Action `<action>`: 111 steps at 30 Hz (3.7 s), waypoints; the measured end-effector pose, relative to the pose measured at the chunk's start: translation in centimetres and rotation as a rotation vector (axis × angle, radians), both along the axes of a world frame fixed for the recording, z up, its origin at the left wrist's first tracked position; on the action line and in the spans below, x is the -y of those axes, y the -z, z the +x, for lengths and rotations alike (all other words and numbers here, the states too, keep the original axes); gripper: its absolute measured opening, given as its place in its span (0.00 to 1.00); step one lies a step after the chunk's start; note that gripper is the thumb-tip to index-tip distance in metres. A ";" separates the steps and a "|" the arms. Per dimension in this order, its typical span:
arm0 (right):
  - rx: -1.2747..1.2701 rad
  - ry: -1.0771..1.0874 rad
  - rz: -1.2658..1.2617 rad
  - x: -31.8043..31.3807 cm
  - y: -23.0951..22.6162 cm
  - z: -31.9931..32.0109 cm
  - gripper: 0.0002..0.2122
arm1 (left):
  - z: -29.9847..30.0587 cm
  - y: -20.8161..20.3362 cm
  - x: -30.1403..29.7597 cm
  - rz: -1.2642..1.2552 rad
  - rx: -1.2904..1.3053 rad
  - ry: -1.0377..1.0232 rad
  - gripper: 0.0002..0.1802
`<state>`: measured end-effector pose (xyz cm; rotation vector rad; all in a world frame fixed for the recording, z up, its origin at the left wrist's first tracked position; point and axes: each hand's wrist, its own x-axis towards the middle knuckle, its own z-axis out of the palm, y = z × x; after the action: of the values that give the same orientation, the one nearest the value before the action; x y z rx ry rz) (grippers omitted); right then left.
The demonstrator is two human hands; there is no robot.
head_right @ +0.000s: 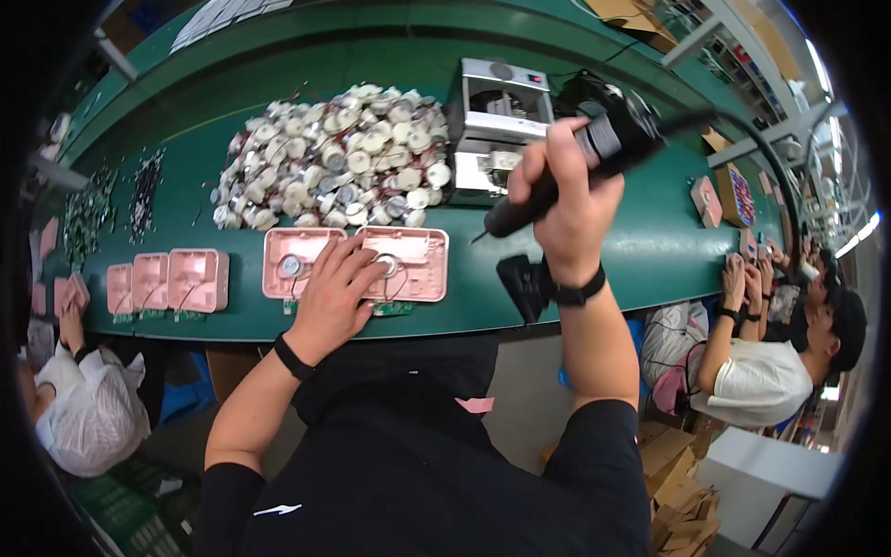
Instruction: The person picks up a motor from a pile, places it into a pink plastic housing, and secures it using a power screwdriver. This process is repeated for several housings, after which the person reaches for more motors to continue the assembly.
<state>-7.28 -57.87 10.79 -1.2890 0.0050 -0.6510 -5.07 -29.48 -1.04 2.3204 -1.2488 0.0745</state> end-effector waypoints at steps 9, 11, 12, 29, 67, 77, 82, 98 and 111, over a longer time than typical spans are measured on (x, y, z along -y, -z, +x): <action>0.046 -0.206 -0.043 -7.0 4.0 -2.5 0.18 | -1.5 0.5 0.7 -0.042 0.005 -0.048 0.31; 0.062 -0.221 -0.032 -7.4 4.6 -2.4 0.18 | -1.6 0.5 0.7 -0.042 0.006 -0.055 0.31; 0.080 -0.228 -0.020 -7.6 4.9 -2.3 0.18 | -1.6 0.6 0.8 -0.040 0.008 -0.054 0.31; 0.121 -0.335 -0.145 -9.1 7.8 -1.6 0.21 | -1.6 0.7 0.8 -0.041 0.006 -0.072 0.32; 0.119 -0.370 -0.078 -10.1 2.9 -1.3 0.19 | 1.9 0.2 -0.2 0.082 -0.004 -0.028 0.59; 0.046 -0.336 -0.229 -11.5 7.0 0.1 0.18 | 1.6 0.6 -0.5 0.046 0.014 -0.038 0.60; 0.056 -0.347 -0.172 -12.3 6.7 -0.1 0.17 | 1.7 0.8 -0.6 0.036 -0.003 -0.046 0.60; 0.221 0.068 -0.184 -0.8 -1.1 0.6 0.11 | -0.7 -3.0 -9.4 -0.247 -0.033 -0.484 0.31; 0.102 0.122 -0.129 0.3 0.0 1.8 0.09 | 0.4 0.2 -9.3 -0.171 -0.219 -0.604 0.27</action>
<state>-5.45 -58.20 10.75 -1.3863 -0.0425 -0.8324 -4.62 -20.19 -1.21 2.3928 -0.3931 0.1215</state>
